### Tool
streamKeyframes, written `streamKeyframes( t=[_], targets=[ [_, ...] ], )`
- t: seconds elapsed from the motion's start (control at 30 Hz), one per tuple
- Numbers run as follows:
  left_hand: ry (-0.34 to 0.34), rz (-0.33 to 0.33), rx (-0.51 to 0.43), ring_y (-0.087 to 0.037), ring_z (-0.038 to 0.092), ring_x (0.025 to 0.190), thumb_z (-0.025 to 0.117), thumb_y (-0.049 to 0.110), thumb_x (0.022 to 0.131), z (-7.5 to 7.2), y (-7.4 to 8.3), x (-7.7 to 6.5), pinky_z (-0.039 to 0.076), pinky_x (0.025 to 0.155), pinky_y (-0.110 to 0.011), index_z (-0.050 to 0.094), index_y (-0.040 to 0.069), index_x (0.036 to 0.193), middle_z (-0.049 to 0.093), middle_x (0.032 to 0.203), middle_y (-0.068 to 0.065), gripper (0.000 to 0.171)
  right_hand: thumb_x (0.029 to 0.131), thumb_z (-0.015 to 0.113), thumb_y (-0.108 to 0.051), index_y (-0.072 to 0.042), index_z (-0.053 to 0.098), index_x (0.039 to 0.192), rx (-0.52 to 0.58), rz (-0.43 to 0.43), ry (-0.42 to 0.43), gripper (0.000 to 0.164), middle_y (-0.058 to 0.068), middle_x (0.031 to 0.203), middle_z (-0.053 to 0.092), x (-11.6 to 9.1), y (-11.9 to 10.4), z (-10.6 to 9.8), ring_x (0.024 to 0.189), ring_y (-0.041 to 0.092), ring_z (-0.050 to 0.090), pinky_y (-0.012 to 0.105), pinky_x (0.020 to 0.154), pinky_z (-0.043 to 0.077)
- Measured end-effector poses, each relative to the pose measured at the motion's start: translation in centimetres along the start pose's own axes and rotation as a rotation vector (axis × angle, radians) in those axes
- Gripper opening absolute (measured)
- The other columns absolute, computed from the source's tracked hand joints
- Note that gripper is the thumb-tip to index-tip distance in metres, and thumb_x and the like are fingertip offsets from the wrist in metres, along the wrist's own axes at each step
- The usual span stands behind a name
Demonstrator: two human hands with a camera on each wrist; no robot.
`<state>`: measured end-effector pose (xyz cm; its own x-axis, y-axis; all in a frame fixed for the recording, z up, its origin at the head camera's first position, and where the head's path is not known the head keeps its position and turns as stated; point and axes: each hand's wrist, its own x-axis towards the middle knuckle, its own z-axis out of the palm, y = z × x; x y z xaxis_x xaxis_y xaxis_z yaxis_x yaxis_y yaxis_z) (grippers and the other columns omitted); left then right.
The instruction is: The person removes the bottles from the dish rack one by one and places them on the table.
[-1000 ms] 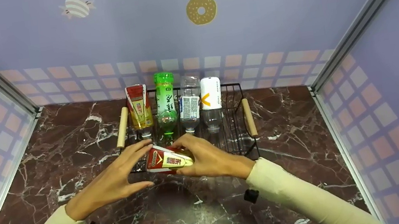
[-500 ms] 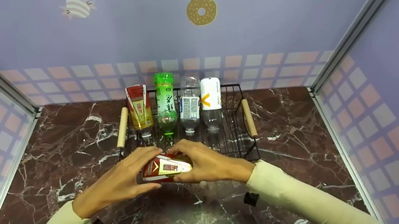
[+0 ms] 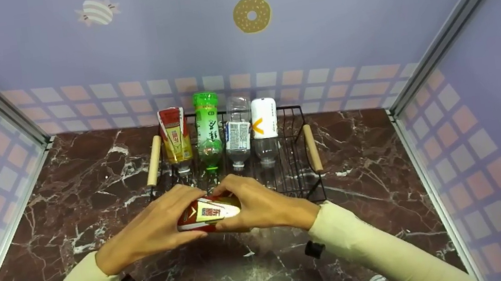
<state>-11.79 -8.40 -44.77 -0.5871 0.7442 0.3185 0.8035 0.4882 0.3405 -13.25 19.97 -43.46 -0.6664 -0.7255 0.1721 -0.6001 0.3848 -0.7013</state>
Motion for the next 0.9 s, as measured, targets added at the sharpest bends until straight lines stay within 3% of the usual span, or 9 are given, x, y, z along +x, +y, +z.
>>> streamKeyframes(
  t=[0.2,0.47,0.9],
  targets=[
    [-0.013,-0.035,0.092,-0.025,0.063,0.121,0.093,0.046,0.088,0.2,0.2,0.3,0.057,0.103,-0.042,0.062,0.006,0.142,0.07,0.133,-0.008,0.074,0.086,0.096,-0.032,-0.008,0.07,0.13,-0.024,0.043,0.017,0.056,0.003,0.124,0.075,0.1,-0.1,0.0,0.099,0.016,0.07,0.032,0.079,0.064],
    [-0.019,-0.011,0.144,-0.023,0.062,0.113,0.093,0.045,0.088,0.4,0.4,1.0,0.056,0.093,-0.04,0.063,0.009,0.141,0.07,0.128,-0.005,0.071,0.086,0.096,-0.031,-0.006,0.07,0.129,-0.049,0.032,0.031,0.057,0.006,0.12,0.075,0.1,0.1,0.2,0.096,0.017,0.07,0.031,0.075,0.064],
    [-0.039,-0.008,0.093,-0.021,0.062,0.109,0.092,0.039,0.09,-0.2,0.0,1.2,0.06,0.094,-0.036,0.065,0.008,0.134,0.07,0.124,-0.005,0.06,0.092,0.09,-0.034,-0.006,0.072,0.132,-0.017,-0.009,0.059,0.053,0.007,0.127,0.076,0.1,0.3,-0.2,0.106,0.02,0.073,0.035,0.085,0.065]
  ],
)
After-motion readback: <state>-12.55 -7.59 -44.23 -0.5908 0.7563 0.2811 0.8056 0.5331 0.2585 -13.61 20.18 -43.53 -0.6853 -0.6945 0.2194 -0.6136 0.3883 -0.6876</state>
